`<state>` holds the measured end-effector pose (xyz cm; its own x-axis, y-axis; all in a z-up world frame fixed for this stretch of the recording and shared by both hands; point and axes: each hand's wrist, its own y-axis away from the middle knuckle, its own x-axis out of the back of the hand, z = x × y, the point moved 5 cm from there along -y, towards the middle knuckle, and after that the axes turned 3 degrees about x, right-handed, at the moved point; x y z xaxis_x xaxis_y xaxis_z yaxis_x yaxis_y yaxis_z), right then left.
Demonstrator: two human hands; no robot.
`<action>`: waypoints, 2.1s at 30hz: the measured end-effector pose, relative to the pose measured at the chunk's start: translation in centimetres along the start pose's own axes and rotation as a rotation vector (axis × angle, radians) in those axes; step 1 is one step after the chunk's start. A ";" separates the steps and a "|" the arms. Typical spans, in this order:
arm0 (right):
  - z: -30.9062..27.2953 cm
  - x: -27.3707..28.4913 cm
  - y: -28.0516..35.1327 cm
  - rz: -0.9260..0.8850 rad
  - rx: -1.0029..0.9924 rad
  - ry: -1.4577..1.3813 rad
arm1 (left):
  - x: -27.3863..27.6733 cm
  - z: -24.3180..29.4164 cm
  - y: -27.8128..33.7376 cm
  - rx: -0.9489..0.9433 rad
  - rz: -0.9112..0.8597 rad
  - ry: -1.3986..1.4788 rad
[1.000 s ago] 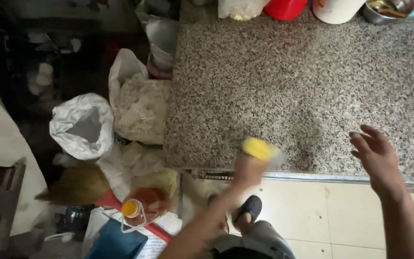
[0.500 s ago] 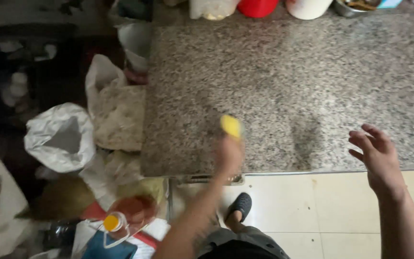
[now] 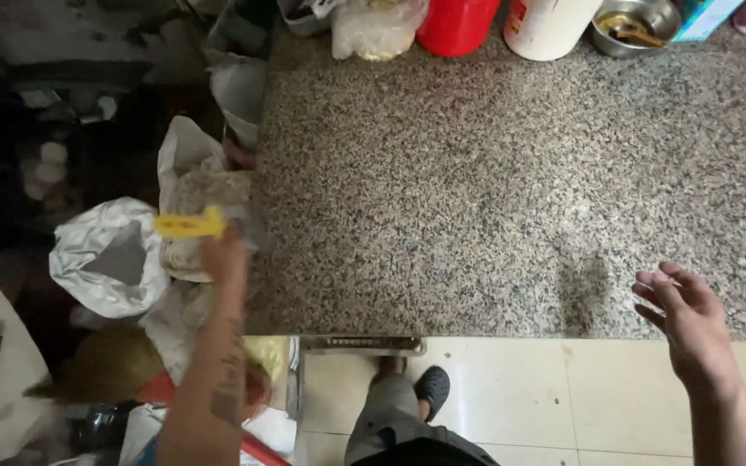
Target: Clean a granite countertop with a scraper, wash the tool, and then add water to an industrial dough mixer.
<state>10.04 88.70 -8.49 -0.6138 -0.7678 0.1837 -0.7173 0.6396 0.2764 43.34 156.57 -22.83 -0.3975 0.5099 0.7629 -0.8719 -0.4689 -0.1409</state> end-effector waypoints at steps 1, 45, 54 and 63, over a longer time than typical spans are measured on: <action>0.0 0.0 -0.3 0.003 -0.004 -0.001 | -1.1 -0.8 -0.9 -0.003 -0.003 -0.003; 3.6 7.1 -2.5 0.217 0.063 -0.065 | -15.4 30.3 34.8 -0.356 -1.300 0.650; -0.8 -0.7 -3.0 0.148 -0.014 0.019 | -5.0 10.8 -8.2 0.186 -0.318 0.375; -1.3 4.7 -0.8 0.282 0.050 -0.035 | -20.7 31.3 33.4 -0.051 -1.053 0.099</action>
<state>8.13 84.50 -6.64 -0.8018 -0.5583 0.2134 -0.5317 0.8293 0.1717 31.44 107.81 -23.64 0.5462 0.6992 0.4612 -0.8003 0.2731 0.5338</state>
